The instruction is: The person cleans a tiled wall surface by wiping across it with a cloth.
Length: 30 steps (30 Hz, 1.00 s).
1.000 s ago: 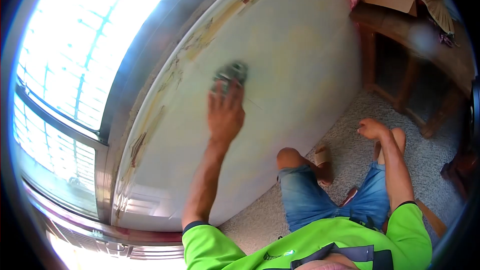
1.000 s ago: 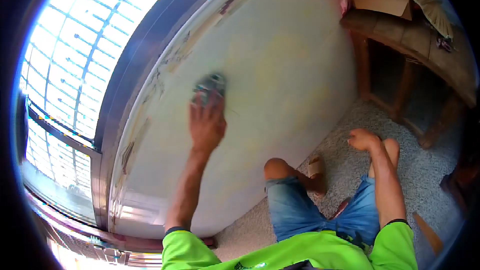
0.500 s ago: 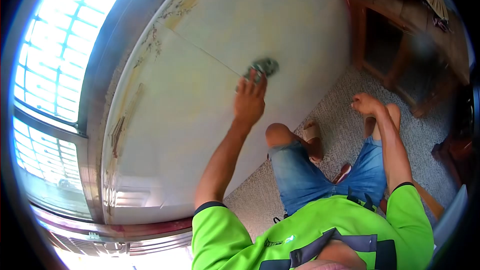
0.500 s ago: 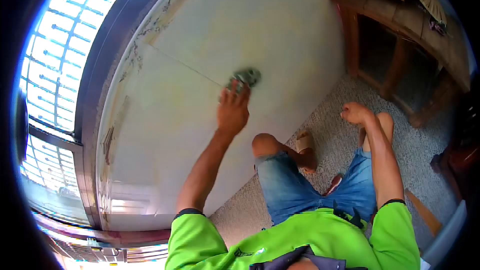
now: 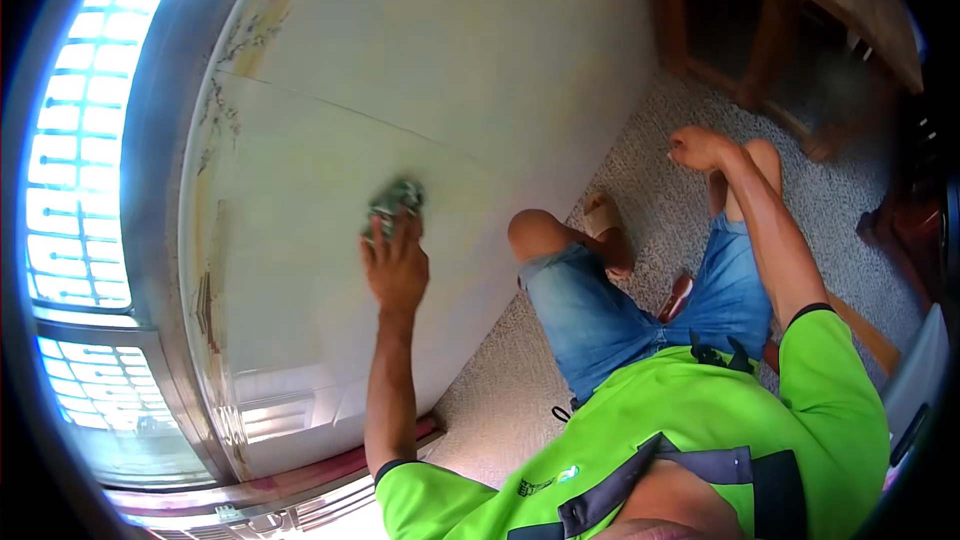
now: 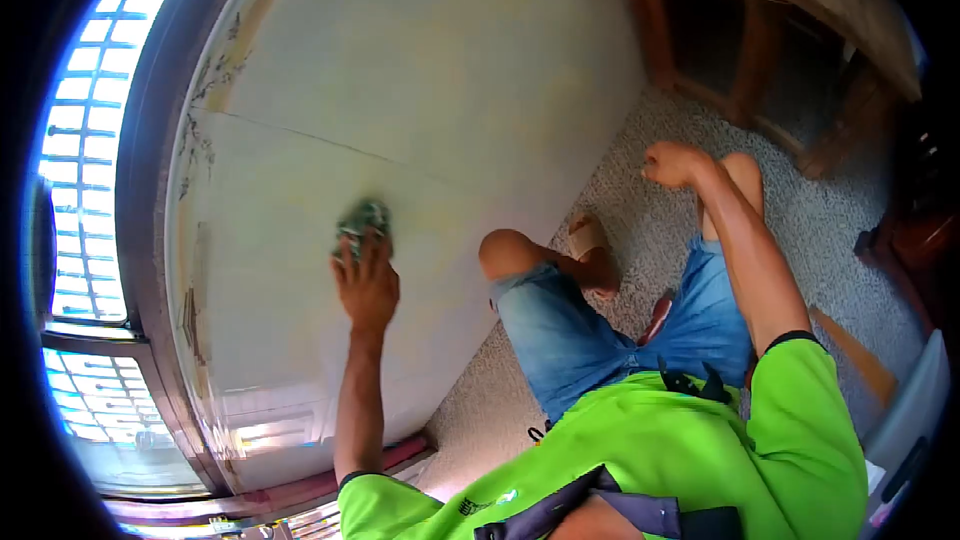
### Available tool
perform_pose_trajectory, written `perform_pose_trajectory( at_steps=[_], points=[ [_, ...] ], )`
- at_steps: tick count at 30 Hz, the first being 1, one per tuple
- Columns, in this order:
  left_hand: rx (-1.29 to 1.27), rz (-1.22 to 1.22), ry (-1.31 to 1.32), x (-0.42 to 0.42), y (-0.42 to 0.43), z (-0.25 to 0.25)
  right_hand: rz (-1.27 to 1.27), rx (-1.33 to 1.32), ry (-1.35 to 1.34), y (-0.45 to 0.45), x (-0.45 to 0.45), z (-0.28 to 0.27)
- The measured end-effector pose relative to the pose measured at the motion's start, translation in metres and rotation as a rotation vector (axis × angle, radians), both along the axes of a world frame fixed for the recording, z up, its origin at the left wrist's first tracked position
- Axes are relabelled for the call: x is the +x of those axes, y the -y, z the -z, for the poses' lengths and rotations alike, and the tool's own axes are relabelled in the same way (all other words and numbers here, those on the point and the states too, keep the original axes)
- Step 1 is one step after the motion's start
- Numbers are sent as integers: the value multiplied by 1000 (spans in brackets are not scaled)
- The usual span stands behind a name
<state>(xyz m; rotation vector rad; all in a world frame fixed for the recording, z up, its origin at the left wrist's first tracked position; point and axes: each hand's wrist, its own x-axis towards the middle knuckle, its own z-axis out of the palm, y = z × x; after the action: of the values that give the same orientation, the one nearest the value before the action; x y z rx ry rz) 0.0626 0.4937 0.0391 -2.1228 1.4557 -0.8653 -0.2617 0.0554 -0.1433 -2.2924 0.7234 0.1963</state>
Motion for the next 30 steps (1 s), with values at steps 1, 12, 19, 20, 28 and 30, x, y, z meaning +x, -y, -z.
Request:
perform_pose_trajectory(
  at_steps=[1,12,19,20,28,30],
  points=[
    [-81,22,13,-1,15,-19,-1,13,-1,0,1,-2],
    [-509,410,138,-10,241,-120,57,57,-9,1,-4,-5],
    [32,347,-35,-30,319,47,92,39,-28,-4,-8,-23],
    [183,277,-47,-34,312,64,110,63,-41,-4,-9,-24],
    [541,242,-108,-5,165,145,28,66,-22,2,0,-10],
    [542,207,-125,-8,112,158,27,28,92,4,-1,8]
  ],
)
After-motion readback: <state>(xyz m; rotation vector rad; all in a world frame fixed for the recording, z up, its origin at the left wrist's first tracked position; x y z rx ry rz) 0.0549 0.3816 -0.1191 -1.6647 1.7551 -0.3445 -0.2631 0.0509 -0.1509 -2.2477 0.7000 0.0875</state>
